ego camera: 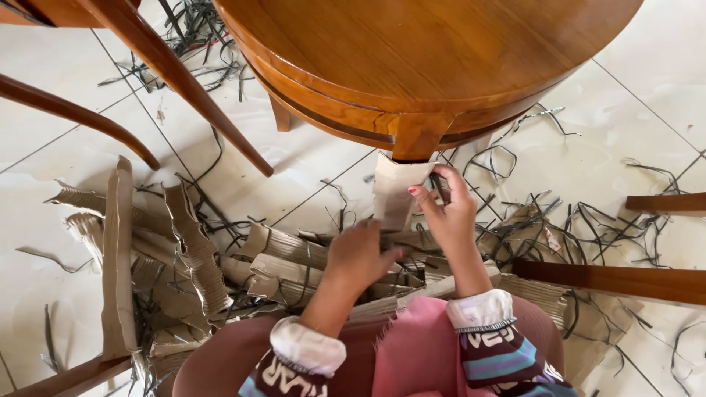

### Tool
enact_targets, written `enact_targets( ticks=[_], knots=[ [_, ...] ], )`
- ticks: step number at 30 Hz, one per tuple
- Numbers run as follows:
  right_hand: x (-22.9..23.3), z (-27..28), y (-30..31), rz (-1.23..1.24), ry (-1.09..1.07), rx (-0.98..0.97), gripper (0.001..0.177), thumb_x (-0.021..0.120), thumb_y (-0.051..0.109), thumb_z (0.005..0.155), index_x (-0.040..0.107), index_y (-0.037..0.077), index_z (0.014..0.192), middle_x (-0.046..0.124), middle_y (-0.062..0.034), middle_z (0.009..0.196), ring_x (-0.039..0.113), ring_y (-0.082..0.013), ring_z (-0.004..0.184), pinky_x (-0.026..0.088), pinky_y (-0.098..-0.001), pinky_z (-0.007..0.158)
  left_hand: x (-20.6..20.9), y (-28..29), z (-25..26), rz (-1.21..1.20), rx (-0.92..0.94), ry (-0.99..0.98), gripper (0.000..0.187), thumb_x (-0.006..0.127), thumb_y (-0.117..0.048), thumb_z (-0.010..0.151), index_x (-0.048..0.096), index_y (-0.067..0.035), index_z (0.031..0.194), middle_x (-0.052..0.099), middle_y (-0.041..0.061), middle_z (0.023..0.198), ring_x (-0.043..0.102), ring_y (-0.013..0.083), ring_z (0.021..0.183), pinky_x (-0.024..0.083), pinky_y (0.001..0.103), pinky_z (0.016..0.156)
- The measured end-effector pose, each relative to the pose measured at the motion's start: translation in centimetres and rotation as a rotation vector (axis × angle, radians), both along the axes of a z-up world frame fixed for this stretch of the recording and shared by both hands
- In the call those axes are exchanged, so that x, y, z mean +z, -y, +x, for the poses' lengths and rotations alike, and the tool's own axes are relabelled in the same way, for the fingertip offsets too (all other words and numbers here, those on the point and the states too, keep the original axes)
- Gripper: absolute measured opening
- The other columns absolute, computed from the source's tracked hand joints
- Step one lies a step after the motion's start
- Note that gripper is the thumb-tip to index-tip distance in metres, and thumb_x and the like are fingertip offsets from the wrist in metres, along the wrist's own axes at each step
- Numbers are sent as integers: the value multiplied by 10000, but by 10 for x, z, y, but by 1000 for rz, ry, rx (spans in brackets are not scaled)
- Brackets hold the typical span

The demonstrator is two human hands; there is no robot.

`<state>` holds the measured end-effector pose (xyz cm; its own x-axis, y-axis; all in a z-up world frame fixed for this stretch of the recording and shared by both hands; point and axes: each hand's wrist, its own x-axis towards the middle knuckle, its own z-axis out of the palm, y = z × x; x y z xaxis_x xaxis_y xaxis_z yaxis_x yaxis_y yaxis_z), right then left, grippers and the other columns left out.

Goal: The person unwraps the leg of a round wooden table by hand and using a tool to remove cardboard and wire.

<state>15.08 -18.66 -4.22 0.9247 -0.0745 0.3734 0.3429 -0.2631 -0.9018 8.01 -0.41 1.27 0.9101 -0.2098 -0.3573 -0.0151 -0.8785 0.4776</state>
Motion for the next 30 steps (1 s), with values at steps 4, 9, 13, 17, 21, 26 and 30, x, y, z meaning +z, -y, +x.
enact_targets(
  ticks=[4, 9, 13, 17, 21, 26, 30],
  knots=[
    [37, -4, 1, -50, -13, -23, 419, 838, 156, 898, 614, -22, 1204, 673, -256, 1160, 659, -222, 562, 554, -301, 469, 39, -4, 10, -313, 183, 455, 383, 720, -371, 912, 673, -167, 1232, 704, 124, 1087, 737, 411, 965, 614, 498, 767],
    [59, -6, 6, 31, 51, -66, 133, 767, -31, 944, 724, -3, 1066, 689, -155, 950, 610, -135, 646, 537, -259, 540, 38, 9, 18, -656, 187, 746, 472, 718, -24, 899, 648, -197, 1332, 471, 120, 1245, 595, 446, 1257, 520, 547, 1092],
    [80, -9, -6, 6, 141, -92, 110, 691, -45, 1008, 720, -36, 1114, 677, -192, 993, 628, -167, 667, 549, -284, 577, 48, 9, 21, -753, 173, 783, 502, 684, 96, 874, 663, -131, 1321, 447, 207, 1400, 537, 489, 1336, 570, 526, 1057],
    [103, -11, -27, -121, 236, -19, 243, 678, 53, 1019, 651, -56, 1234, 633, -249, 1147, 655, -265, 803, 572, -350, 665, 44, 9, 23, -815, 204, 844, 472, 687, 70, 906, 671, -136, 1330, 503, 200, 1453, 568, 464, 1337, 574, 489, 1038],
    [75, 9, -23, -209, 314, 79, 350, 690, 207, 1025, 632, -60, 1244, 626, -236, 1130, 608, -253, 746, 549, -346, 633, 46, 6, 25, -900, 263, 821, 460, 730, 68, 861, 705, -132, 1275, 603, 185, 1396, 632, 438, 1275, 578, 482, 1025],
    [66, 17, -25, -81, 183, 147, 340, 705, 266, 1007, 640, -10, 1195, 636, -135, 914, 530, -147, 577, 443, -265, 499, 54, 6, 26, -970, 292, 832, 402, 743, 53, 867, 721, -117, 1230, 676, 159, 1287, 662, 417, 1244, 577, 489, 1003],
    [49, 13, -16, -86, 129, 150, 295, 698, 270, 1002, 672, 7, 1131, 644, -110, 867, 508, -139, 513, 468, -245, 487, 65, 4, 27, -981, 326, 867, 268, 786, 16, 865, 786, -143, 1081, 768, 109, 1043, 745, 389, 1101, 609, 496, 915]
  ],
)
